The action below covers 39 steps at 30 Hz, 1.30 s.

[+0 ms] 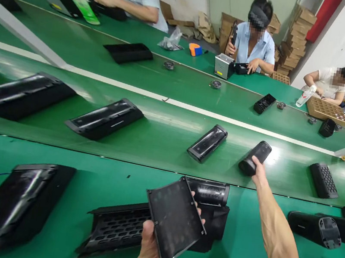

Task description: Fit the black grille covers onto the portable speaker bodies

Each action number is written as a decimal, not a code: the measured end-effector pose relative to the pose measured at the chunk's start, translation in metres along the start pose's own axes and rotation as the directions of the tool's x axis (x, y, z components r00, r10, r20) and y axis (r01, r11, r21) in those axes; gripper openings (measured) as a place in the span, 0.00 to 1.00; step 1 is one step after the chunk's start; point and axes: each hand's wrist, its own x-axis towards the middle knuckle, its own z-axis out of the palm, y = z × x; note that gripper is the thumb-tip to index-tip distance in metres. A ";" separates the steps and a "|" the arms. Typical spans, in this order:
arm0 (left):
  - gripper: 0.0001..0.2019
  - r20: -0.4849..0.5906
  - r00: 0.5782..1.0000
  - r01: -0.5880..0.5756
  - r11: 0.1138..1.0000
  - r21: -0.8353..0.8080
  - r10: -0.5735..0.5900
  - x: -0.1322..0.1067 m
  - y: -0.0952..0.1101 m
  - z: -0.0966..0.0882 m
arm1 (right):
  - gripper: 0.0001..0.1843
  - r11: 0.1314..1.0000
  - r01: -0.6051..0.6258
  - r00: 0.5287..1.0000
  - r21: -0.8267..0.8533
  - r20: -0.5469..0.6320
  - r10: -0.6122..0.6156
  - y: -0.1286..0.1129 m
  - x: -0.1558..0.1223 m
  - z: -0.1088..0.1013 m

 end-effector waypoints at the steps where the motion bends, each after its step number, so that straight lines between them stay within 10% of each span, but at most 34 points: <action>1: 0.41 0.007 1.000 -0.004 1.000 0.010 0.004 0.003 0.001 0.004 | 0.23 1.000 -0.008 1.000 0.012 0.002 0.008 -0.012 -0.005 -0.009; 8: 0.47 0.062 0.994 0.087 0.988 0.128 -0.096 0.032 -0.012 0.041 | 0.41 0.949 0.315 0.936 0.017 0.159 -0.313 -0.072 -0.108 -0.090; 12: 0.53 0.072 0.985 0.140 0.976 0.165 -0.154 0.046 -0.036 0.050 | 0.73 0.980 0.175 0.908 -0.100 0.401 -0.122 -0.060 -0.182 -0.095; 16: 0.55 0.058 0.986 0.140 0.965 0.221 -0.156 0.051 -0.061 0.042 | 0.65 0.904 0.193 0.885 -0.382 0.465 0.008 -0.064 -0.229 -0.088; 26: 0.45 -0.002 0.999 -0.051 0.966 0.252 0.053 0.056 -0.107 0.064 | 0.66 0.253 0.442 0.893 -0.861 0.449 -0.033 -0.088 -0.264 -0.039; 39: 0.46 0.025 0.993 -0.120 0.950 0.288 0.117 0.063 -0.114 0.064 | 0.66 0.152 0.478 0.877 -0.865 0.480 -0.023 -0.073 -0.259 -0.040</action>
